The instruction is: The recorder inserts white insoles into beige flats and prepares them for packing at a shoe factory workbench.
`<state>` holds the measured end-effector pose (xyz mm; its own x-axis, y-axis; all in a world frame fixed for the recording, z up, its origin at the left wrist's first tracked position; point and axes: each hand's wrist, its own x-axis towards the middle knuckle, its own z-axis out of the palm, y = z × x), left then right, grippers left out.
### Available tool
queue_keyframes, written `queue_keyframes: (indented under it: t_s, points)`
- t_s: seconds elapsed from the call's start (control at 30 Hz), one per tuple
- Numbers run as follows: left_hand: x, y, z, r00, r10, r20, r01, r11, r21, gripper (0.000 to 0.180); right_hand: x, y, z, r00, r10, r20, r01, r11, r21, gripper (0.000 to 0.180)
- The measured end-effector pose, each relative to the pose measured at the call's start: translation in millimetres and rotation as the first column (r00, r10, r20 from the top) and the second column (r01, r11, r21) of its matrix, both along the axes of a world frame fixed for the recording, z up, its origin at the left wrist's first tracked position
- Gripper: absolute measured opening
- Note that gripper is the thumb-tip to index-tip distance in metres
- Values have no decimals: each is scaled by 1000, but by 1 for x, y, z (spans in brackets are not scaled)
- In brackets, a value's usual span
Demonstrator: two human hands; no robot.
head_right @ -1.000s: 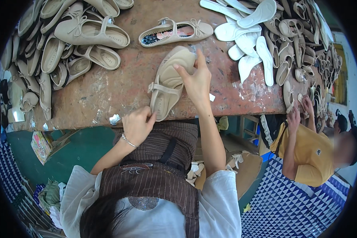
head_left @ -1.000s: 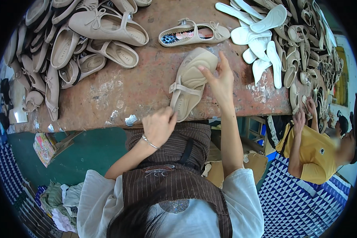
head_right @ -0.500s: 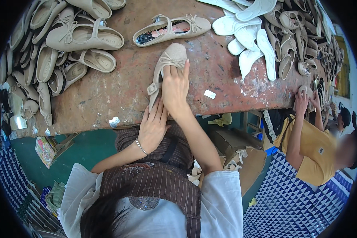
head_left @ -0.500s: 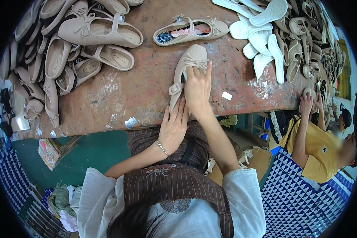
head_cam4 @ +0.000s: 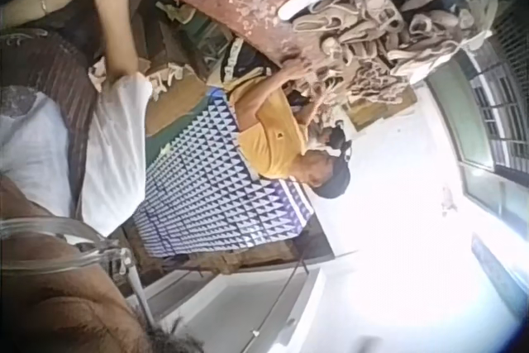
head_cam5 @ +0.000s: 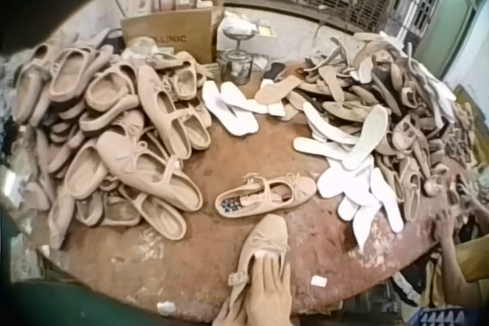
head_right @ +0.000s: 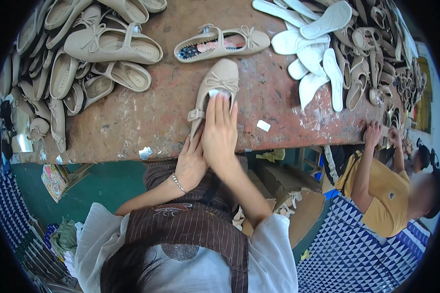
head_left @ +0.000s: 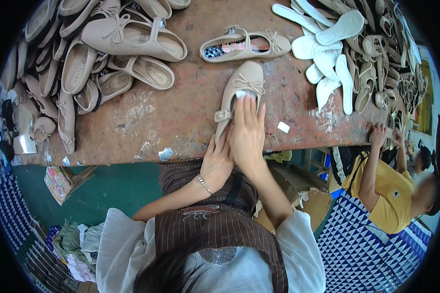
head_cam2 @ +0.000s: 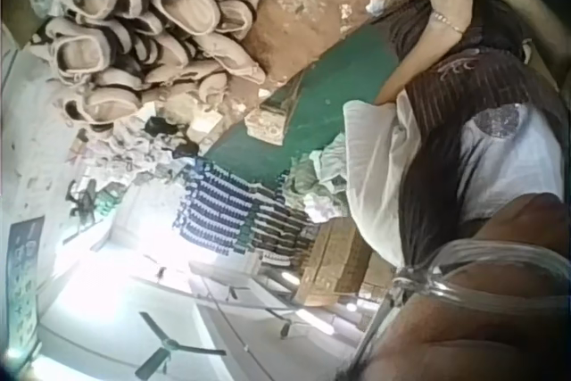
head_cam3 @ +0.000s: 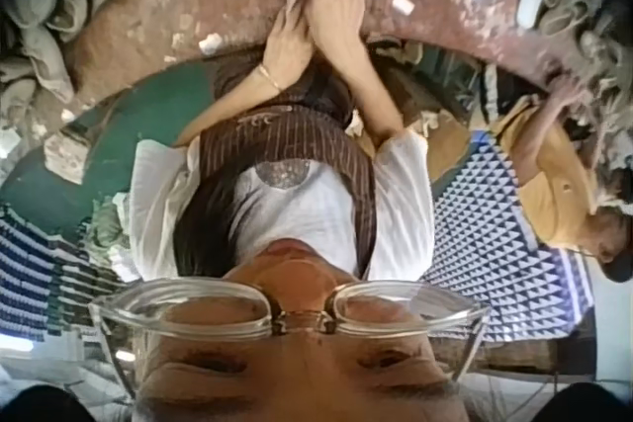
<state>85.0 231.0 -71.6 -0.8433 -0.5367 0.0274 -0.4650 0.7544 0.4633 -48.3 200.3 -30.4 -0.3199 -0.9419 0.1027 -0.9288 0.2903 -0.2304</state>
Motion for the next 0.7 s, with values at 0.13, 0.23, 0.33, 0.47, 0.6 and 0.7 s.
queue_keyframes:
  t_s: [0.13, 0.23, 0.33, 0.47, 0.6, 0.7]
  points:
    - [0, -2, -2, 995, -42, 94, 48, 997, -65, 47, -1, 0, 3, 997, 46, 69, -47, 999, 9, 50]
    - [0, -4, -1, 999, -29, 29, 29, 999, -22, 44, -11, -17, -5, 995, -17, 102, -10, 965, 263, 46]
    - [-1, -5, 2, 993, -70, 95, 72, 997, -11, 45, -8, -18, -21, 905, -6, -426, -55, 990, -129, 41]
    - [-5, -6, 6, 997, -15, 71, 17, 999, -29, 48, -12, -20, -33, 988, 14, -155, 30, 960, 279, 32]
    - [-2, -7, 3, 996, -32, 89, 27, 998, 62, 63, -22, -25, -49, 955, 5, -295, -11, 1000, -19, 24]
    - [-2, -8, 3, 996, -23, 91, 23, 1000, 10, 75, -34, -35, -60, 975, 109, -194, -59, 968, 245, 22]
